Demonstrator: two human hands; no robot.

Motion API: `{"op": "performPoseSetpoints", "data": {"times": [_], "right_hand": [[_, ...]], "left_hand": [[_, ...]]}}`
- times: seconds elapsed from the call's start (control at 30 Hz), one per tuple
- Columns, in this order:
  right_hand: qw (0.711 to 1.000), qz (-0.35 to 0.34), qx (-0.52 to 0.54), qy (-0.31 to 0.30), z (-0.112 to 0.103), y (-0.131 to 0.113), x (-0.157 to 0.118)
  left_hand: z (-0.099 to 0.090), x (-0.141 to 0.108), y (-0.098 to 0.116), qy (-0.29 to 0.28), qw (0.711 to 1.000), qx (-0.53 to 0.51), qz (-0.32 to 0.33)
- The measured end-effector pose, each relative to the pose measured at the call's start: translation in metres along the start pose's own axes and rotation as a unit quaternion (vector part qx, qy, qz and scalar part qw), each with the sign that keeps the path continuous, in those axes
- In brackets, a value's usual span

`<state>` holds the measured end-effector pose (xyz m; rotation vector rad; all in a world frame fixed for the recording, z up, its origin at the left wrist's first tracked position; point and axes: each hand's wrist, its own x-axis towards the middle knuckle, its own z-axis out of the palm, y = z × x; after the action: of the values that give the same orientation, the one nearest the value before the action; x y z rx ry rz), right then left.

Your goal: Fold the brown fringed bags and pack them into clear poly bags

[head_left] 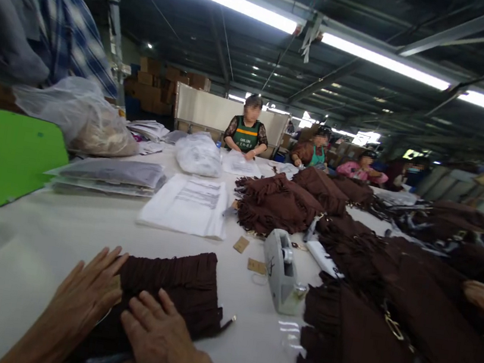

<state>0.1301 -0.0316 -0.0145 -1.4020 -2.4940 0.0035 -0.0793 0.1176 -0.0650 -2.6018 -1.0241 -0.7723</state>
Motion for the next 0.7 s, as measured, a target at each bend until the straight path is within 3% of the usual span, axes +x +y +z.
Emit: {"op": "performPoseSetpoints", "data": {"times": [0.13, 0.27, 0.37, 0.47, 0.53, 0.6, 0.67, 0.7], "right_hand": [[1.0, 0.004, -0.025, 0.002, -0.006, -0.003, 0.0], [1.0, 0.015, -0.027, 0.004, -0.013, -0.005, 0.001], [0.999, 0.035, -0.001, 0.016, -0.023, -0.009, -0.01], [0.99, 0.083, 0.106, 0.051, -0.041, -0.013, -0.042], [0.951, 0.164, 0.246, 0.087, -0.057, -0.017, -0.08], [0.863, 0.278, 0.403, 0.124, -0.076, -0.022, -0.129], [0.759, 0.368, 0.521, 0.132, -0.09, -0.03, -0.185], [0.724, 0.399, 0.551, 0.116, -0.093, -0.036, -0.214]], "left_hand": [[0.019, -0.025, 0.009, -0.084, 0.99, -0.004, 0.112], [0.025, -0.031, 0.005, -0.145, 0.981, -0.001, 0.127], [0.011, -0.021, 0.015, -0.088, 0.992, -0.032, 0.09], [-0.016, -0.008, 0.048, 0.004, 0.995, -0.089, 0.037], [-0.033, -0.004, 0.078, 0.009, 0.986, -0.145, 0.079], [-0.043, -0.005, 0.11, 0.002, 0.97, -0.193, 0.148], [-0.045, -0.013, 0.142, -0.006, 0.948, -0.239, 0.212], [-0.044, -0.017, 0.157, -0.011, 0.937, -0.26, 0.233]]}}
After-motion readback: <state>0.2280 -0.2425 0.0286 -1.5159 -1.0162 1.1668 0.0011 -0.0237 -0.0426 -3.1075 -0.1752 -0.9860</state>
